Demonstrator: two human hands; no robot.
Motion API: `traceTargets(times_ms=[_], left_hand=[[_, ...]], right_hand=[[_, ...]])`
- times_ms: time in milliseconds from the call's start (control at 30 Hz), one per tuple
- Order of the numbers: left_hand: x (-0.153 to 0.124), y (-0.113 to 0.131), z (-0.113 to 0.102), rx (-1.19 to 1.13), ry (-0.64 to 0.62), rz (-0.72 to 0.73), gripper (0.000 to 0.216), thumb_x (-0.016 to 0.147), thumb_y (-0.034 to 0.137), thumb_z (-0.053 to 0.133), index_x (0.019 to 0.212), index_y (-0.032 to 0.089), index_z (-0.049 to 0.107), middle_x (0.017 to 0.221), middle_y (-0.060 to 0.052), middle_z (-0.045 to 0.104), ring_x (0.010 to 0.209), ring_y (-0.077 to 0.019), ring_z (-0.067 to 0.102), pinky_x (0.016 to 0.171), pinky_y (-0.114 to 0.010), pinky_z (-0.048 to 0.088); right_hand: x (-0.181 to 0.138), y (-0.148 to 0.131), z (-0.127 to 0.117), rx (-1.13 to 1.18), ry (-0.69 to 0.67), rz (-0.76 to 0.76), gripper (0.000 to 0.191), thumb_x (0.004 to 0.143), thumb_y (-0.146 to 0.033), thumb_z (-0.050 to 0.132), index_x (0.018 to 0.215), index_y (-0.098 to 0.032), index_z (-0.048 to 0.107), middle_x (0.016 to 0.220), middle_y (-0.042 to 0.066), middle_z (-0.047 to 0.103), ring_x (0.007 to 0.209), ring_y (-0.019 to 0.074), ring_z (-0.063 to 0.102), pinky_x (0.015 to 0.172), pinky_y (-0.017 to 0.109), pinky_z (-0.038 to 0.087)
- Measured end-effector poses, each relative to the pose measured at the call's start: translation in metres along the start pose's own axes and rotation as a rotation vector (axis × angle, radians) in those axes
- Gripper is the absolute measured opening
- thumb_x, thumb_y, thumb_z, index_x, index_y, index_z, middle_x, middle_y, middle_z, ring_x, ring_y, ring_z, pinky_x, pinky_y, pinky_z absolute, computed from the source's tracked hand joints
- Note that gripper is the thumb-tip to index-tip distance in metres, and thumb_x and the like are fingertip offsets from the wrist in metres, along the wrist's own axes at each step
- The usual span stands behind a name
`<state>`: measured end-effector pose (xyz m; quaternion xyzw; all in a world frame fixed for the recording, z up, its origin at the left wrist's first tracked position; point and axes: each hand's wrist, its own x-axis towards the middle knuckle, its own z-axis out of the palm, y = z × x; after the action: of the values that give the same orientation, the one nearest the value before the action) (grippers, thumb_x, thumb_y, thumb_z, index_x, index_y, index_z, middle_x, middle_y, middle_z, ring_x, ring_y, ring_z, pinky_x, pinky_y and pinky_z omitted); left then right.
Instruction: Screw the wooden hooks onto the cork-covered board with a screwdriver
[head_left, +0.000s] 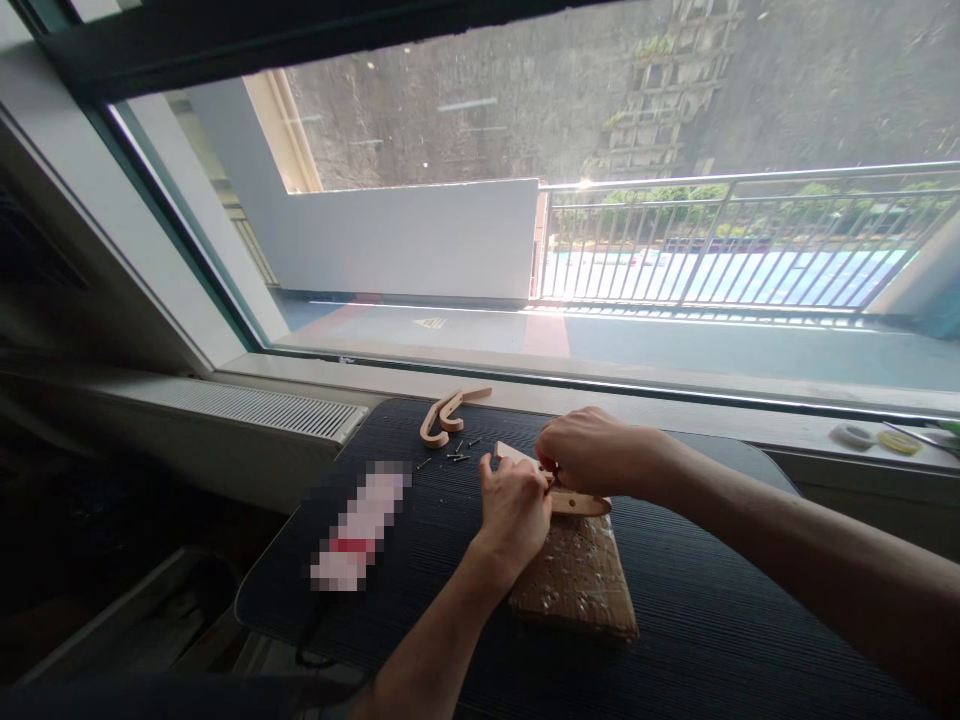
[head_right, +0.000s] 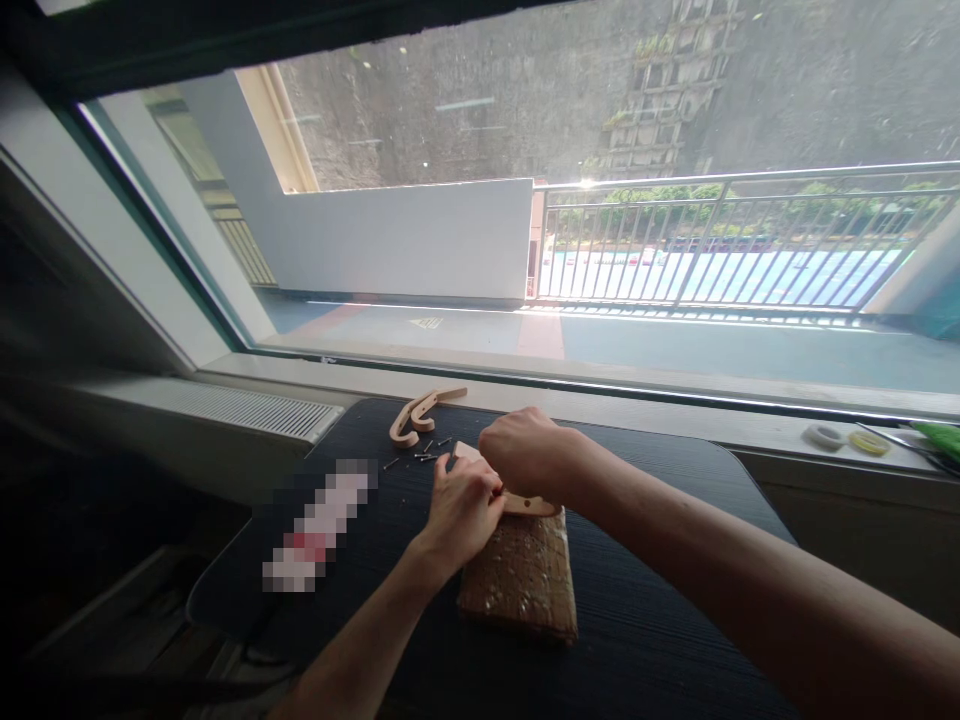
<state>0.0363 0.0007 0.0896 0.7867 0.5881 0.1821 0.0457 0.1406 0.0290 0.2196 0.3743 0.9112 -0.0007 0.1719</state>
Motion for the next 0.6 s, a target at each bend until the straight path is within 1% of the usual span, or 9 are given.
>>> traceTargets(times_ms=[67, 233, 333, 433, 500, 600], left_hand=[[-0.0005, 0.0002, 0.0011, 0.011, 0.008, 0.003, 0.012, 0.08, 0.025, 0.057, 0.076, 0.019, 0.066, 0.091, -0.005, 0.066, 0.096, -0.0237, 0.054, 0.101, -0.049, 0.025], [-0.0011, -0.0003, 0.0023, 0.026, 0.016, 0.009, 0.012, 0.08, 0.026, 0.058, 0.076, 0.018, 0.066, 0.091, -0.005, 0.065, 0.097, -0.0251, 0.054, 0.1, -0.05, 0.025], [-0.001, -0.0011, 0.0027, 0.009, 0.02, 0.007, 0.01, 0.08, 0.024, 0.057, 0.08, 0.02, 0.066, 0.092, -0.005, 0.065, 0.097, -0.0243, 0.054, 0.101, -0.049, 0.024], [-0.001, -0.0015, 0.0034, -0.003, 0.018, 0.008, 0.01, 0.08, 0.023, 0.057, 0.081, 0.02, 0.066, 0.091, -0.005, 0.065, 0.096, -0.0232, 0.054, 0.101, -0.049, 0.023], [-0.0009, -0.0013, 0.0038, 0.008, 0.018, 0.006, 0.01, 0.08, 0.023, 0.057, 0.08, 0.019, 0.066, 0.091, -0.005, 0.066, 0.096, -0.0235, 0.054, 0.1, -0.049, 0.023], [-0.0009, -0.0008, 0.0041, 0.033, 0.018, -0.005, 0.012, 0.08, 0.024, 0.056, 0.08, 0.017, 0.066, 0.09, -0.007, 0.066, 0.096, -0.0243, 0.054, 0.1, -0.048, 0.024]], right_hand=[[0.0019, -0.0021, 0.0001, -0.004, 0.004, -0.003, 0.018, 0.071, -0.01, 0.055, 0.078, -0.013, 0.071, 0.08, 0.012, 0.071, 0.072, 0.0194, 0.064, 0.053, 0.025, 0.033], [0.0058, -0.0013, 0.0042, -0.008, 0.011, 0.017, 0.022, 0.079, -0.012, 0.049, 0.083, -0.011, 0.071, 0.08, 0.014, 0.071, 0.072, 0.0193, 0.063, 0.055, 0.026, 0.034], [0.0026, -0.0003, 0.0018, 0.002, -0.016, 0.02, 0.02, 0.075, -0.017, 0.057, 0.089, -0.014, 0.071, 0.083, 0.012, 0.071, 0.075, 0.0206, 0.064, 0.056, 0.026, 0.035], [-0.0004, -0.0017, -0.0001, 0.003, -0.04, 0.008, 0.018, 0.07, -0.015, 0.061, 0.085, -0.015, 0.072, 0.083, 0.01, 0.071, 0.075, 0.0205, 0.063, 0.056, 0.025, 0.035], [0.0004, -0.0031, 0.002, -0.001, -0.025, -0.001, 0.015, 0.073, -0.012, 0.058, 0.08, -0.014, 0.071, 0.083, 0.01, 0.071, 0.075, 0.0194, 0.063, 0.056, 0.025, 0.035], [0.0046, -0.0032, 0.0084, -0.004, 0.012, -0.004, 0.017, 0.078, -0.013, 0.054, 0.08, -0.013, 0.071, 0.084, 0.011, 0.071, 0.075, 0.0188, 0.063, 0.057, 0.025, 0.035]])
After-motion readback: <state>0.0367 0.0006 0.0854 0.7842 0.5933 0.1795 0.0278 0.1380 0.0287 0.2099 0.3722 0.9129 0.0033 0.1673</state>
